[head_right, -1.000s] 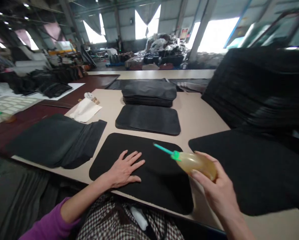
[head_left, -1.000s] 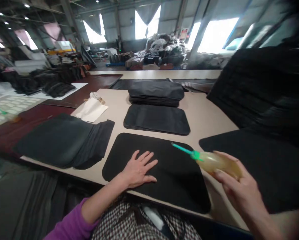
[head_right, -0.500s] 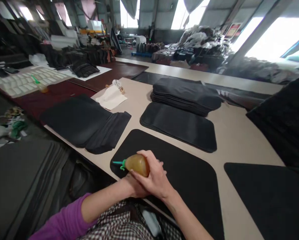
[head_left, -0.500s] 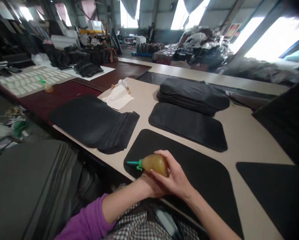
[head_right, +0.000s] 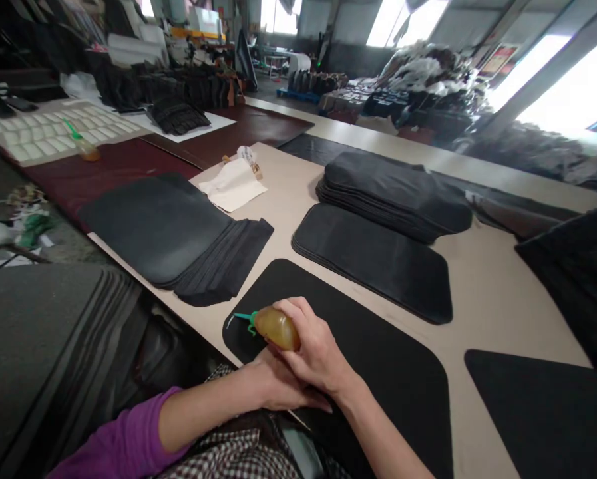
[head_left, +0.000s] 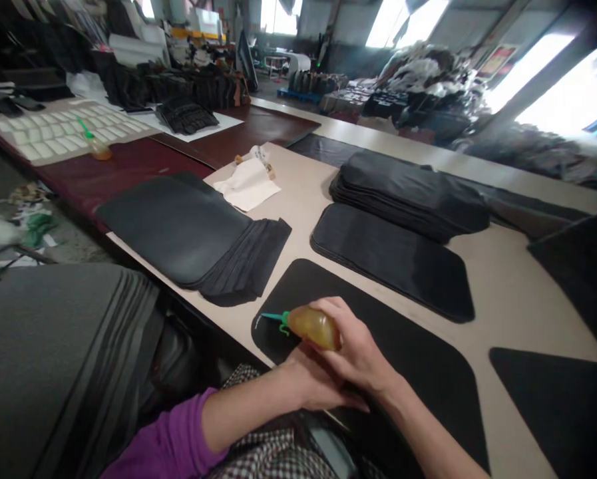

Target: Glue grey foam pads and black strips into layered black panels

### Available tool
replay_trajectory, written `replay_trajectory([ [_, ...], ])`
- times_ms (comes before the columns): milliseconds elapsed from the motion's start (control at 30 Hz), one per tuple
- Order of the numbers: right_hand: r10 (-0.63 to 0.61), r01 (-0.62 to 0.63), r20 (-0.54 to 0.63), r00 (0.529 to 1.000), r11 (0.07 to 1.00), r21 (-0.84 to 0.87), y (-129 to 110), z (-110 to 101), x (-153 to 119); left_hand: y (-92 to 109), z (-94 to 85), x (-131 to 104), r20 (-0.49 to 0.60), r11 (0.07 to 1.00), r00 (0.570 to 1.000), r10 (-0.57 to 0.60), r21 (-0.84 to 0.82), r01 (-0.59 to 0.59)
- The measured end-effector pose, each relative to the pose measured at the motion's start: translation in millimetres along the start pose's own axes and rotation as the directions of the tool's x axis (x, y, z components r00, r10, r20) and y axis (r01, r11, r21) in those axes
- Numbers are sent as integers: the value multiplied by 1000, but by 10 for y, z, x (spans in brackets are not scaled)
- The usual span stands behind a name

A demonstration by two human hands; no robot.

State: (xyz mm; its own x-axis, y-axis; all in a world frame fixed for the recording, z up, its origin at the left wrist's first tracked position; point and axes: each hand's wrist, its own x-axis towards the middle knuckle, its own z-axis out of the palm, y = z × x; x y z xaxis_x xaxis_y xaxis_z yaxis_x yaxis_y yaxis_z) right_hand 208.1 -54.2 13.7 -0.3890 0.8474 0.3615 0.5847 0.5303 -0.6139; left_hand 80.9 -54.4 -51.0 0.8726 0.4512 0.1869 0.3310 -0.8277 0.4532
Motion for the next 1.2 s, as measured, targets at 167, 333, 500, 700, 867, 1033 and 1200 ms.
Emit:
replay_trajectory([
  [167, -16, 11, -42, 999, 994, -109, 202, -77, 25, -31, -43, 34, 32, 991, 994, 102, 84, -104],
  [333, 38, -85, -161, 986, 951, -297, 429, -105, 84, -9, -102, 48, 18, 981, 991, 136, 137, -137],
  [500, 63, -180, -298, 952, 906, -383, 634, -148, 166, 8, -149, 44, 4, 978, 989, 145, 149, -144],
  [700, 112, -245, -346, 932, 895, -372, 710, -320, -41, 19, -98, 52, 8, 979, 990, 139, 149, -139],
  [867, 156, -312, -370, 916, 856, -413, 638, -639, -545, 28, -61, 63, 9, 971, 989, 150, 186, -149],
  [1033, 234, -436, -426, 874, 766, -473, 531, -1056, -1330, 37, -30, 81, 27, 960, 986, 164, 224, -166],
  [1200, 323, -596, -543, 775, 660, -457, 428, -1330, -2095, 54, -1, 101, 52, 945, 983, 177, 272, -184],
])
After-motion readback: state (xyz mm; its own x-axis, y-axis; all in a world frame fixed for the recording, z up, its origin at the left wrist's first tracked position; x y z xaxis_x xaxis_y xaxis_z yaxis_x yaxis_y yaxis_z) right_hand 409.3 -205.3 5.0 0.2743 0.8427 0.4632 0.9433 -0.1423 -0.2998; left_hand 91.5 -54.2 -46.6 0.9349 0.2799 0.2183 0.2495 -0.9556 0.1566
